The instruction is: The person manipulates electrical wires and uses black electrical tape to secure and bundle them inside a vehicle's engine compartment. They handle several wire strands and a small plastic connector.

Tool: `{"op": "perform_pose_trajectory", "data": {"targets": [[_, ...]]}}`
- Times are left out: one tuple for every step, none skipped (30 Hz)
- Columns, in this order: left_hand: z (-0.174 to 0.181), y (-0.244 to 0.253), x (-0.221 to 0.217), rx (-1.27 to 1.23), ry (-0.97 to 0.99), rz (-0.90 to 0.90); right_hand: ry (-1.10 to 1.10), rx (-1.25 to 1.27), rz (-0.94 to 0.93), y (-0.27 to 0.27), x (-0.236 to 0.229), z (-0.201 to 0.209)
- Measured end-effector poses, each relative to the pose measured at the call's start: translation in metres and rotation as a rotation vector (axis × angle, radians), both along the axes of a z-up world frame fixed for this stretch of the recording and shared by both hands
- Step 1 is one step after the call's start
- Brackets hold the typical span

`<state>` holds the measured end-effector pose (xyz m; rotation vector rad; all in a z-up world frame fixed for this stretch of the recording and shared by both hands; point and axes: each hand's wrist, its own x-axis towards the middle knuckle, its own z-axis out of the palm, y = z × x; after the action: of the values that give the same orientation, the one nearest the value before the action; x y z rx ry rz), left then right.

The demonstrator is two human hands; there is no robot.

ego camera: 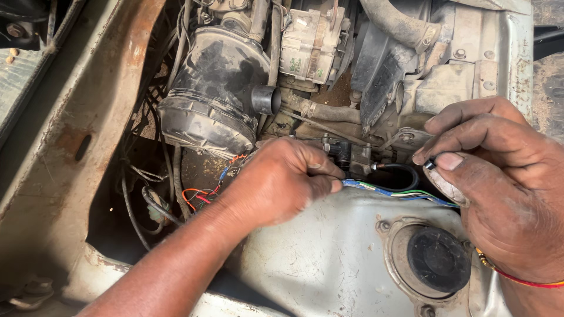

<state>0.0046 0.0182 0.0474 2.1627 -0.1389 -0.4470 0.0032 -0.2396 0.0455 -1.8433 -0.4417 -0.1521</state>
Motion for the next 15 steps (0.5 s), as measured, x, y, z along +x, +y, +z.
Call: {"op": "perform_pose_trajectory", "data": {"targets": [[-0.001, 0.001, 0.001, -0.027, 0.009, 0.001, -0.001, -0.007, 0.0, 0.0, 0.0, 0.0], [-0.003, 0.001, 0.003, -0.054, 0.018, 0.001, -0.001, -0.015, 0.001, 0.0, 0.0, 0.001], [-0.004, 0.002, 0.003, -0.079, 0.028, 0.005, 0.005, -0.01, 0.005, 0.0, 0.0, 0.001], [-0.006, 0.002, 0.003, -0.08, 0.03, 0.006, 0.012, -0.005, 0.01, 0.0, 0.0, 0.001], [-0.007, 0.002, 0.004, -0.081, 0.028, 0.005, 0.014, -0.001, 0.012, 0.0, 0.001, 0.002], [-0.008, 0.001, 0.004, -0.083, 0.026, 0.003, 0.003, -0.003, 0.012, 0.001, 0.001, 0.002], [-0.01, 0.0, 0.004, -0.086, 0.035, 0.012, -0.004, -0.008, 0.013, 0.001, 0.0, 0.002], [-0.011, 0.0, 0.003, -0.089, 0.044, 0.02, -0.012, -0.014, 0.013, 0.001, -0.001, 0.002], [-0.011, 0.0, 0.003, -0.089, 0.049, 0.029, 0.002, -0.015, 0.011, 0.001, -0.001, 0.003], [-0.011, 0.0, 0.003, -0.102, 0.055, 0.036, 0.015, -0.016, 0.009, 0.002, -0.002, 0.004], [-0.011, 0.0, 0.004, -0.117, 0.058, 0.039, 0.027, -0.019, 0.005, 0.001, -0.002, 0.005], [-0.012, 0.0, 0.005, -0.131, 0.062, 0.042, 0.006, -0.045, -0.007, 0.001, -0.003, 0.007], [-0.013, 0.001, 0.005, -0.158, 0.089, 0.039, -0.01, -0.07, -0.011, 0.001, -0.003, 0.007], [-0.014, 0.002, 0.006, -0.184, 0.116, 0.035, -0.027, -0.095, -0.016, 0.0, -0.003, 0.008], [-0.015, 0.005, 0.007, -0.203, 0.142, 0.033, -0.011, -0.059, -0.013, 0.001, -0.002, 0.006]]}}
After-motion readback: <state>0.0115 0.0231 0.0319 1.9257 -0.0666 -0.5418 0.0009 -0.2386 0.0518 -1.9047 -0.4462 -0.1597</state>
